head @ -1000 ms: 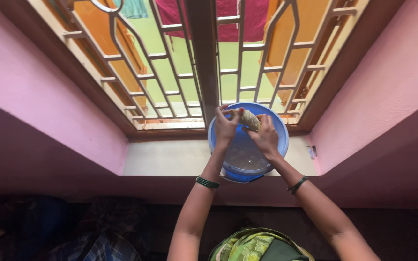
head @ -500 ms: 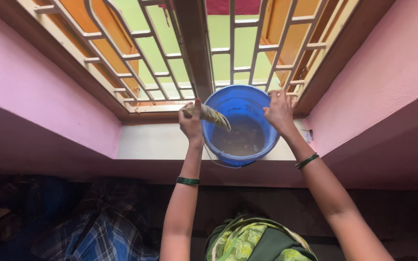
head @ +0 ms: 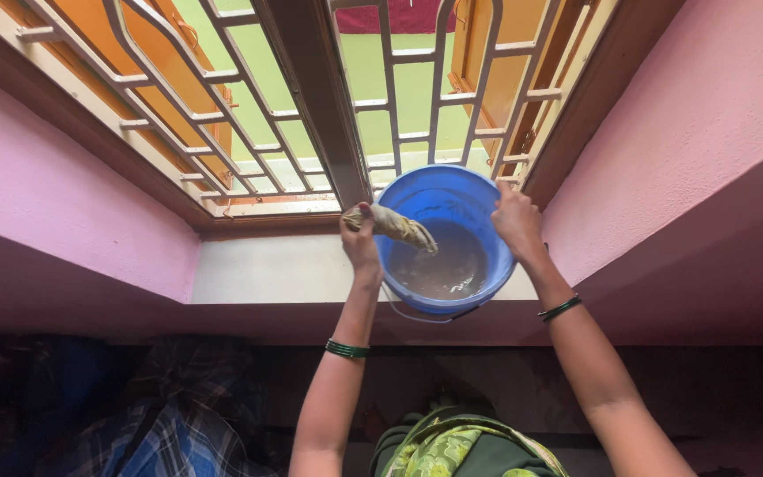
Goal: The person retrieves a bucket of water, wets a cloth, and wipes the metal window grill and the window sill. They repeatedly wring the cloth and scrub the bars and frame.
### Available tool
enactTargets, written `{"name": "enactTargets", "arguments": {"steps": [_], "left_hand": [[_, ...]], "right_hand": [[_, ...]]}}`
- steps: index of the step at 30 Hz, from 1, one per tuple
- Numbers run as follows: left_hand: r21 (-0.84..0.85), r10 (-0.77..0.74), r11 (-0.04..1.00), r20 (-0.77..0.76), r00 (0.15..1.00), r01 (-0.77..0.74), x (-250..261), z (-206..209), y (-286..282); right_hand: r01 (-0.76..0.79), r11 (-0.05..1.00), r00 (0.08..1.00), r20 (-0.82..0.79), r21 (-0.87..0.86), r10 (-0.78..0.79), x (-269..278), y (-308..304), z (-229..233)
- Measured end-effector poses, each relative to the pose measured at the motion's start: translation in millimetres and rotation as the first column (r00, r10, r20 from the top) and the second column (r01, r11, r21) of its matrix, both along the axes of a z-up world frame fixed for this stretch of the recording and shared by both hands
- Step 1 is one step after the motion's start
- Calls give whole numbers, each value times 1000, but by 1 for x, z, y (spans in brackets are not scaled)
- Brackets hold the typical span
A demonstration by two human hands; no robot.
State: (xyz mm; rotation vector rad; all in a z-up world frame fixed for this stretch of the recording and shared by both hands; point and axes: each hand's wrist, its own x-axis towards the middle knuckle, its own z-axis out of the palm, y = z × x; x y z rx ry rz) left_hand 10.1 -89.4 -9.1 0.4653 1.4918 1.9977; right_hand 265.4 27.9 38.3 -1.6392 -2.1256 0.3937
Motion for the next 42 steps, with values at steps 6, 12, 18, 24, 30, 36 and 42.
{"name": "enactTargets", "arguments": {"steps": [6, 12, 18, 24, 30, 36, 42], "left_hand": [[13, -76, 997, 31, 997, 75, 49, -3, 22], [122, -95, 988, 11, 995, 93, 80, 16, 20], [209, 21, 978, -3, 1000, -20, 75, 36, -13], [486, -51, 874, 42, 998, 24, 56, 76, -47], [492, -57, 860, -175, 983, 138, -3, 98, -91], [141, -262, 953, -61, 963, 268, -95, 86, -96], [272, -403, 866, -113, 908, 419, -183, 83, -94]], "right_hand": [[73, 996, 997, -22, 59, -72, 41, 25, -5], [99, 983, 994, 26, 152, -104, 57, 31, -1], [-125, 883, 977, -100, 452, 190, 33, -3, 30], [-677, 733, 666, -478, -65, 573, -50, -61, 78], [-758, 620, 630, -470, -202, 618, -124, -96, 70], [-776, 623, 489, -718, -100, 494, -193, -85, 43], [-851, 473, 360, -908, -226, 214, -267, -90, 49]]}}
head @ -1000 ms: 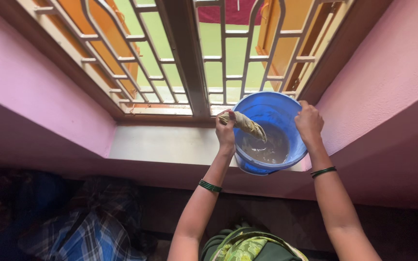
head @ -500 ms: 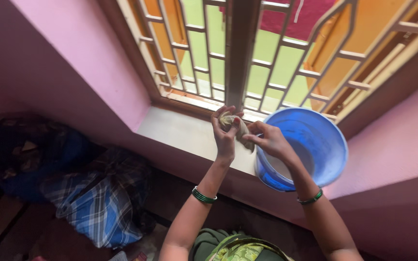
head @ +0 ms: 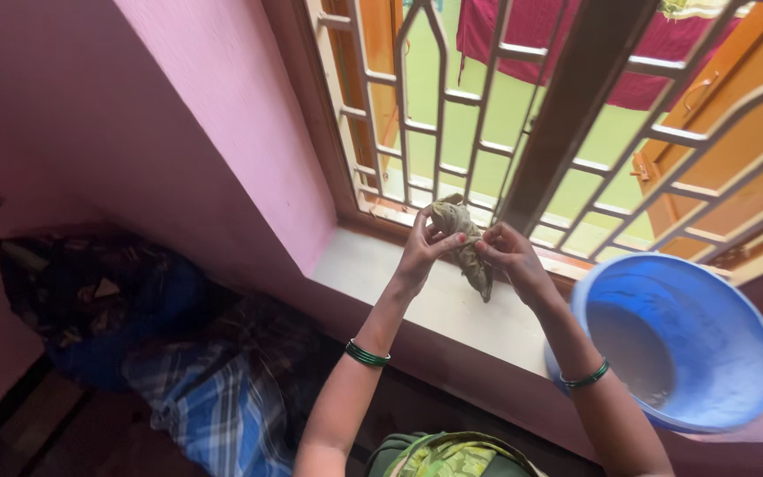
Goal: The person retrieves a bucket of water, wets a cloth, and wipes the metal window grill and the window sill. They repeatedly wring the cloth and scrub the bars and frame.
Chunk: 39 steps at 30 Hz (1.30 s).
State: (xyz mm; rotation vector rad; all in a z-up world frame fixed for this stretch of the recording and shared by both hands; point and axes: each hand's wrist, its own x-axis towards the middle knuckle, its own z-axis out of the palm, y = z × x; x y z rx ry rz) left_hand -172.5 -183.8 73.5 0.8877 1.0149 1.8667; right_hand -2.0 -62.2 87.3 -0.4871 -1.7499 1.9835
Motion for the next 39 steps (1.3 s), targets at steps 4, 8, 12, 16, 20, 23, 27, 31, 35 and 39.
{"name": "enactTargets", "arguments": {"steps": [4, 8, 12, 16, 20, 23, 27, 31, 35, 39], "left_hand": [[132, -144, 980, -23, 989, 146, -53, -10, -10], [-16, -250, 968, -153, 956, 250, -93, -11, -8], [-273, -203, 959, -466, 861, 78, -115, -16, -2], [-251, -111, 963, -707, 698, -101, -137, -16, 0], [-439, -219, 888, -666, 713, -137, -156, -20, -3], [-309, -110, 947, -573, 812, -90, -185, -37, -7], [199, -257, 943, -73, 964, 267, -220, -72, -18], [-231, -163, 969, -337, 927, 86, -224, -89, 6], [-375, -124, 878, -780, 613, -299, -209, -67, 2], [-263, -88, 944, -784, 615, -200, -180, -22, 11]], "right_hand": [[53, 969, 992, 123, -241, -23, -55, -15, 6], [92, 967, 992, 110, -237, -68, -86, -14, -15], [124, 976, 990, -38, -176, -133, -114, -14, -55], [309, 929, 931, 138, 202, -339, -126, -23, -38], [298, 860, 879, 233, 415, -417, -135, -16, -12], [327, 945, 945, 34, -17, -326, -124, 8, 3], [115, 930, 923, -308, -349, -230, -92, 27, 12], [264, 944, 942, -157, -196, -296, -105, 49, -21], [291, 927, 933, -142, -238, -329, -105, 50, -21], [150, 988, 989, 2, -39, -150, -104, 40, 27]]}}
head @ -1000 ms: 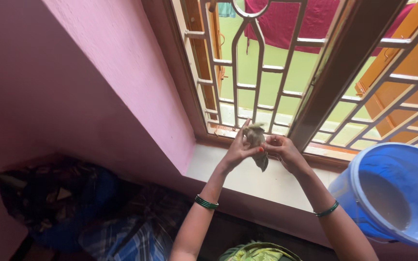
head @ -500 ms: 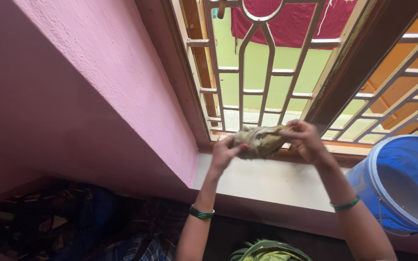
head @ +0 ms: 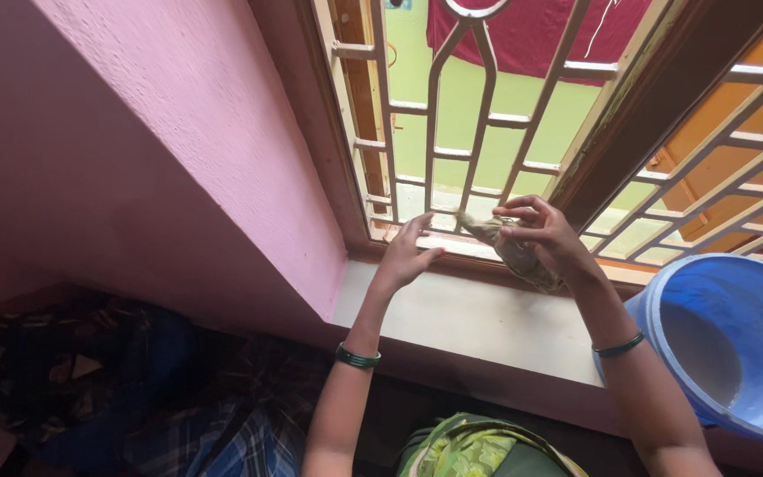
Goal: The person retrieves a bucket of water, wets a cloth, and wipes the metal window grill and the window sill. They repeatedly wring the cloth and scrub the bars and frame.
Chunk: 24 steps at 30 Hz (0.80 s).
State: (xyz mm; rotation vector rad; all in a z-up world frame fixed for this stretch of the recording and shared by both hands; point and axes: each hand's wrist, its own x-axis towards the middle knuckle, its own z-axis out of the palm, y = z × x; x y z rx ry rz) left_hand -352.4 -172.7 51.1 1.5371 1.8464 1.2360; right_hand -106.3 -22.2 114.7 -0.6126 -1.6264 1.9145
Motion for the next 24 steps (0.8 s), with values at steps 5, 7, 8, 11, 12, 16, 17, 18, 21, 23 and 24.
{"name": "enactTargets", "arguments": {"steps": [5, 7, 8, 11, 12, 16, 17, 18, 21, 23, 24], "left_hand": [[62, -268, 960, -60, 962, 272, 48, 42, 10], [-67, -242, 969, -39, 970, 239, 55, 47, 17], [-58, -199, 979, -63, 978, 196, 57, 45, 17], [256, -49, 962, -181, 982, 96, 63, 50, 16], [395, 7, 915, -211, 977, 79, 68, 53, 13], [349, 112, 937, -329, 938, 10, 81, 74, 14], [296, 137, 954, -305, 942, -43, 84, 78, 12], [249, 170, 963, -286, 943, -98, 83, 83, 14], [606, 470, 779, -395, 790, -161, 76, 78, 7], [804, 577, 588, -496, 649, 92, 69, 55, 4], [848, 640, 473, -517, 569, 239, 62, 42, 5]], "right_hand": [[-212, 966, 977, 25, 147, 211, 10, -15, 35], [-211, 953, 974, 127, 217, 186, 15, -6, 36], [-208, 948, 969, 187, 242, 165, 18, -3, 32], [-202, 892, 940, 336, 404, 60, 29, 7, 20], [-205, 864, 925, 381, 461, 16, 33, 8, 13], [-110, 190, 974, 144, 976, -173, 20, 15, -16], [-142, 371, 949, 232, 918, -212, 21, 16, -18], [-157, 532, 920, 319, 832, -228, 20, 20, -13], [222, 569, 904, 51, 792, -424, 32, 9, 0], [404, 189, 848, -288, 895, -446, 31, -2, -2], [483, -17, 800, -449, 875, -397, 31, -3, -3]]}}
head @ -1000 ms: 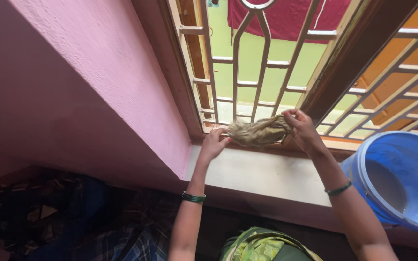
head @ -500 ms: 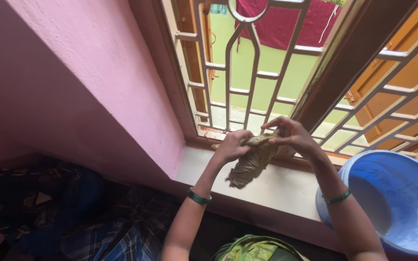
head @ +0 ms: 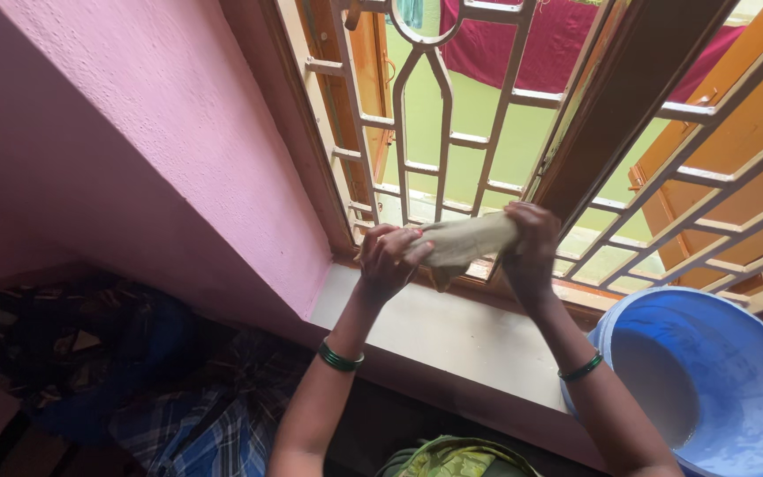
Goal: The person retrieves a bucket of water, wets a cloth, and wipes the metal window grill and the window sill. They repeatedly wring the cloth and scrub the bars and frame.
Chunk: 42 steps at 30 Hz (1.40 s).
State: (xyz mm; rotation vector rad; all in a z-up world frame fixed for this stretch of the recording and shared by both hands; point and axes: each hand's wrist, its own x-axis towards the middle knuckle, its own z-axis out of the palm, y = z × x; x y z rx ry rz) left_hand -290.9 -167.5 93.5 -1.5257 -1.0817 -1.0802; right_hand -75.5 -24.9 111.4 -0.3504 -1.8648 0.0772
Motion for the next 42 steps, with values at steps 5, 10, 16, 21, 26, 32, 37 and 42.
{"name": "enactTargets", "arguments": {"steps": [5, 10, 16, 21, 26, 32, 37, 42], "left_hand": [[-652, 328, 748, 198, 924, -126, -26, -42, -11], [-545, 351, 837, 455, 819, -55, -12, 22, -30], [-770, 417, 416, 634, 651, 483, -13, 51, -43], [-354, 247, 422, 931, 270, 834, -23, 38, -54], [-688, 621, 416, 693, 367, 594, -13, 46, -40], [-546, 301, 392, 836, 458, 740, 22, 51, -27], [-559, 83, 324, 820, 566, 763, 59, 69, -15], [-569, 8, 368, 793, 609, 736, 46, 96, -33]], "right_hand": [[-56, 866, 837, 450, -496, 312, 6, 4, -30], [-28, 814, 883, 368, -581, 293, 11, 25, -21], [-421, -88, 732, -395, -903, 555, 18, 44, 13], [-596, -119, 502, -484, -794, 717, 58, 39, 44], [-448, 244, 442, 24, -860, 897, 64, 45, 37], [-61, 595, 241, 566, -802, 788, 43, 30, 30], [-332, 402, 398, 259, -853, 880, 18, 8, 18], [-272, 283, 371, 171, -920, 913, 18, 6, 13]]}}
